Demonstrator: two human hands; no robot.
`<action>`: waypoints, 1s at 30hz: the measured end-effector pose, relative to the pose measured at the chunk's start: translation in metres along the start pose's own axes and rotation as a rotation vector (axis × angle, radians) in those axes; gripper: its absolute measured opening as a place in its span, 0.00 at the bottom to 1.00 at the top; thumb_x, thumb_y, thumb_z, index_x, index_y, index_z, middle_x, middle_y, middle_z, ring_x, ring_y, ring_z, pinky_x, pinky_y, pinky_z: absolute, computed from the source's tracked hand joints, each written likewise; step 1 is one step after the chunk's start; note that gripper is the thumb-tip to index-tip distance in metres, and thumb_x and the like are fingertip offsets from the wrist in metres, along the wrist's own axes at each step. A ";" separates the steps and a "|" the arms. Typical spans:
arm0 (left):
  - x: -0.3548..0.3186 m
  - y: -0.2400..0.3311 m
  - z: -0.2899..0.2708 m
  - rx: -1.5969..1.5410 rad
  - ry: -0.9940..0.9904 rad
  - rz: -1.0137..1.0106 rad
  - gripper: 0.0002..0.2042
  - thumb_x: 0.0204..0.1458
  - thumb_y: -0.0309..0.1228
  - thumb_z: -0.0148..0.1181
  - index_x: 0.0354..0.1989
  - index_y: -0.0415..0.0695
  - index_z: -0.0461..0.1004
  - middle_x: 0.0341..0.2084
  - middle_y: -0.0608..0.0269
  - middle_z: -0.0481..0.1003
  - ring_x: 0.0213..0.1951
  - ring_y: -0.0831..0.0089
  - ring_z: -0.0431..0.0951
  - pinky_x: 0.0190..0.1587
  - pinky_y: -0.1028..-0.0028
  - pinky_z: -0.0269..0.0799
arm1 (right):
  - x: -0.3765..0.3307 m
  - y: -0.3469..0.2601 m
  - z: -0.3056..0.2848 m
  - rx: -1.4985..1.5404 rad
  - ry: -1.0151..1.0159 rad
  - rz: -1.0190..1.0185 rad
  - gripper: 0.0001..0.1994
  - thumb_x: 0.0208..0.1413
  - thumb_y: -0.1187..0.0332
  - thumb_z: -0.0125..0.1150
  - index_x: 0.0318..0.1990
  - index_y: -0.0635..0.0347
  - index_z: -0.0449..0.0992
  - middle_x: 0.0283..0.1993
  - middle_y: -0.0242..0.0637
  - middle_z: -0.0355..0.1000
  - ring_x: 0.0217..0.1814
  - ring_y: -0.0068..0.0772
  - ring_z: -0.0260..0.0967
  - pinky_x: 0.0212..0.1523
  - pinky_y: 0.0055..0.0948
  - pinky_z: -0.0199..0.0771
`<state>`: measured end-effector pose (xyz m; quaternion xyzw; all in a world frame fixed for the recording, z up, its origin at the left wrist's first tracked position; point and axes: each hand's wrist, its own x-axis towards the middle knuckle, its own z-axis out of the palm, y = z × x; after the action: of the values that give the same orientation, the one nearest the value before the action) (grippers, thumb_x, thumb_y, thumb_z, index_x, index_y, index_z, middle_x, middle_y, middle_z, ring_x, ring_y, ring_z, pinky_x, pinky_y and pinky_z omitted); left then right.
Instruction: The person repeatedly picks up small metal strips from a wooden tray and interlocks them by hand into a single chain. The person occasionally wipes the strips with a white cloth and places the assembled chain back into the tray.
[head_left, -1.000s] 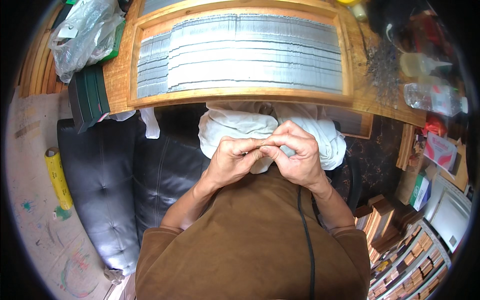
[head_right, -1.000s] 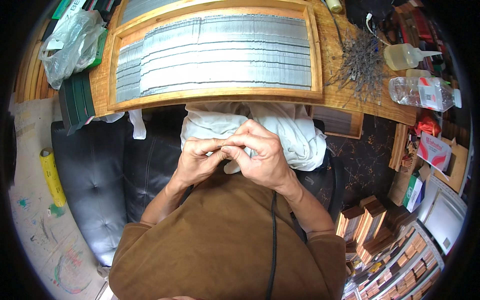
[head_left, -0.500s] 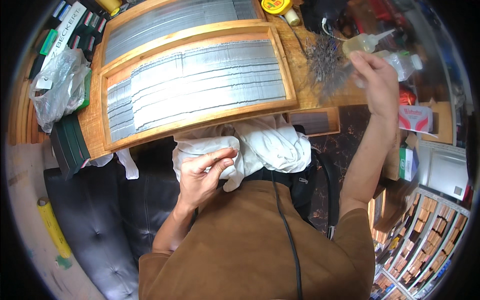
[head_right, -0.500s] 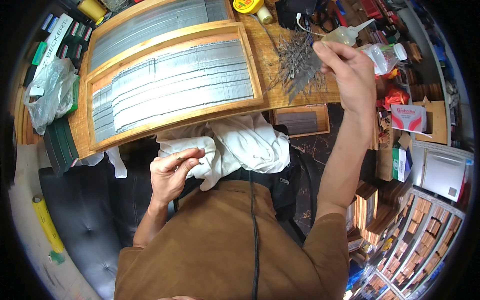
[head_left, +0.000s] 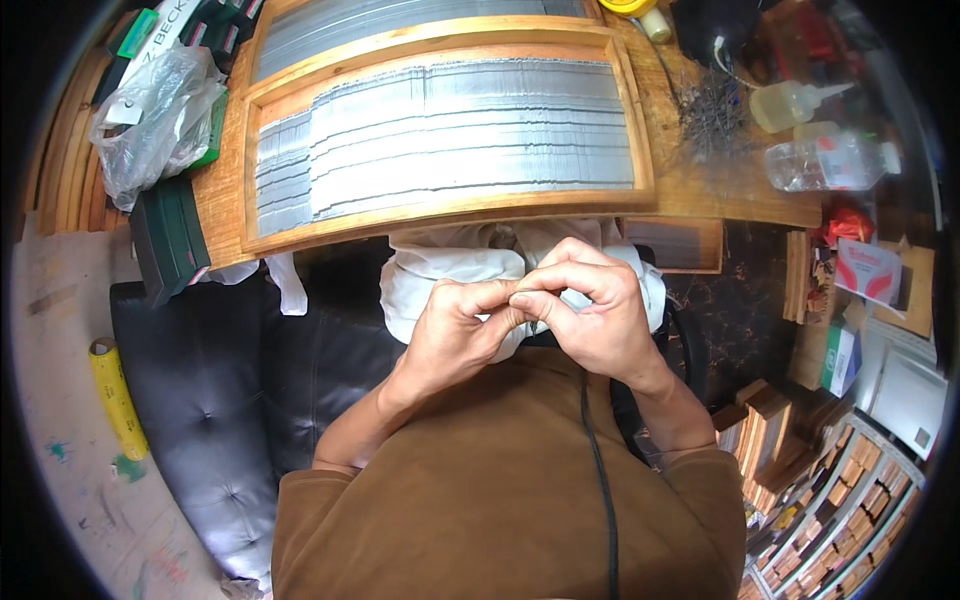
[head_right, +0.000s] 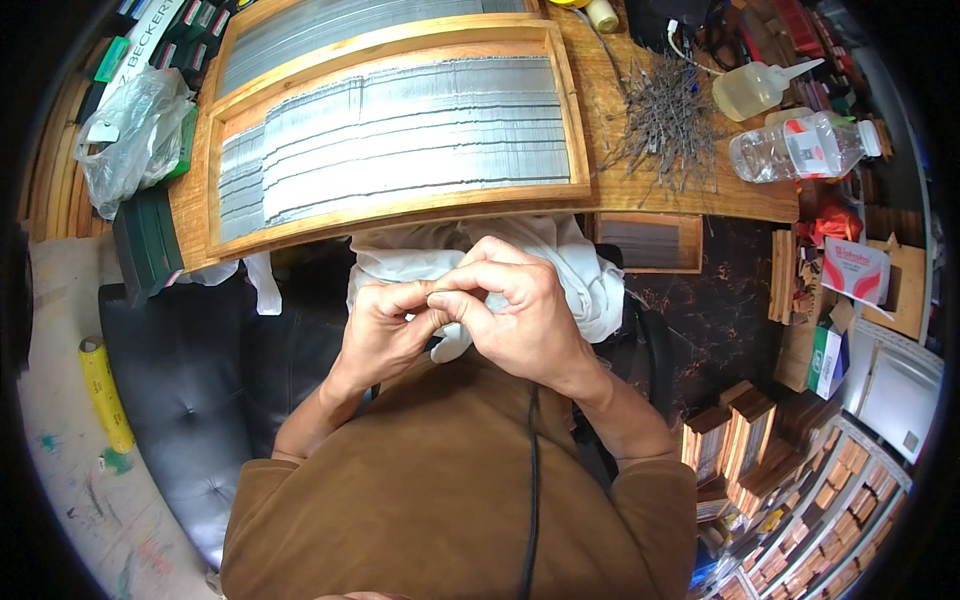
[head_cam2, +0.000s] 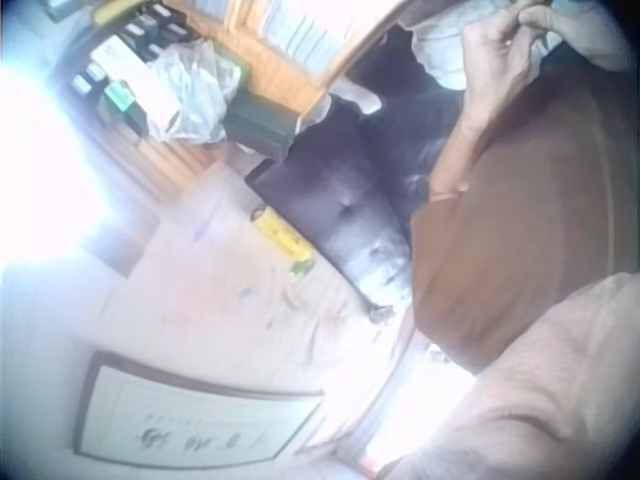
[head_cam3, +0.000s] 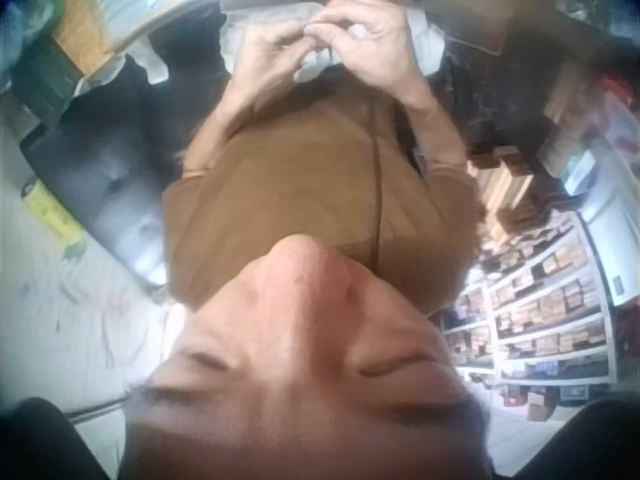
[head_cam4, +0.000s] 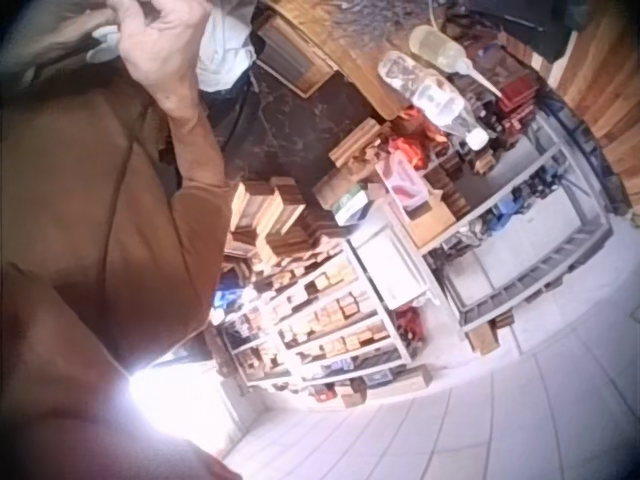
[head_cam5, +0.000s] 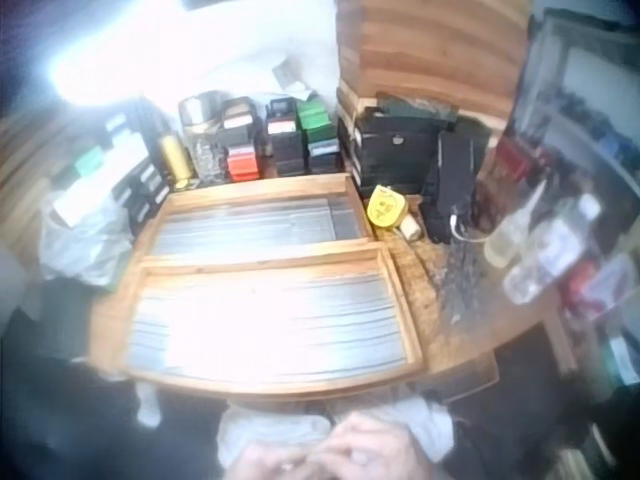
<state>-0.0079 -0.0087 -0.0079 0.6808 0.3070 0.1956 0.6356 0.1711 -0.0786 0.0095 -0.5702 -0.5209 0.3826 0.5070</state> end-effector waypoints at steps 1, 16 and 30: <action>-0.001 -0.004 -0.001 0.046 0.008 0.003 0.10 0.60 0.23 0.67 0.49 0.39 0.83 0.28 0.53 0.83 0.29 0.75 0.83 0.33 0.73 0.76 | -0.002 0.005 0.003 -0.002 0.005 -0.014 0.08 0.52 0.81 0.72 0.40 0.66 0.86 0.32 0.37 0.76 0.31 0.26 0.74 0.31 0.24 0.72; 0.051 0.056 -0.041 0.458 0.286 0.462 0.13 0.50 0.17 0.63 0.44 0.44 0.83 0.26 0.58 0.79 0.26 0.62 0.80 0.30 0.69 0.74 | 0.080 -0.046 -0.017 -0.229 0.033 -0.504 0.13 0.45 0.82 0.78 0.40 0.62 0.87 0.33 0.32 0.72 0.34 0.23 0.72 0.33 0.24 0.72; 0.057 0.030 -0.050 -0.124 0.068 0.220 0.08 0.63 0.25 0.66 0.48 0.37 0.83 0.36 0.66 0.84 0.39 0.84 0.79 0.42 0.78 0.78 | 0.086 -0.044 -0.012 -0.083 0.006 -0.362 0.08 0.51 0.81 0.75 0.39 0.65 0.86 0.33 0.32 0.73 0.33 0.19 0.71 0.33 0.20 0.71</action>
<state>0.0060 0.0669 0.0201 0.6627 0.2394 0.3056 0.6405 0.1879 0.0007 0.0628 -0.4887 -0.6290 0.2616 0.5452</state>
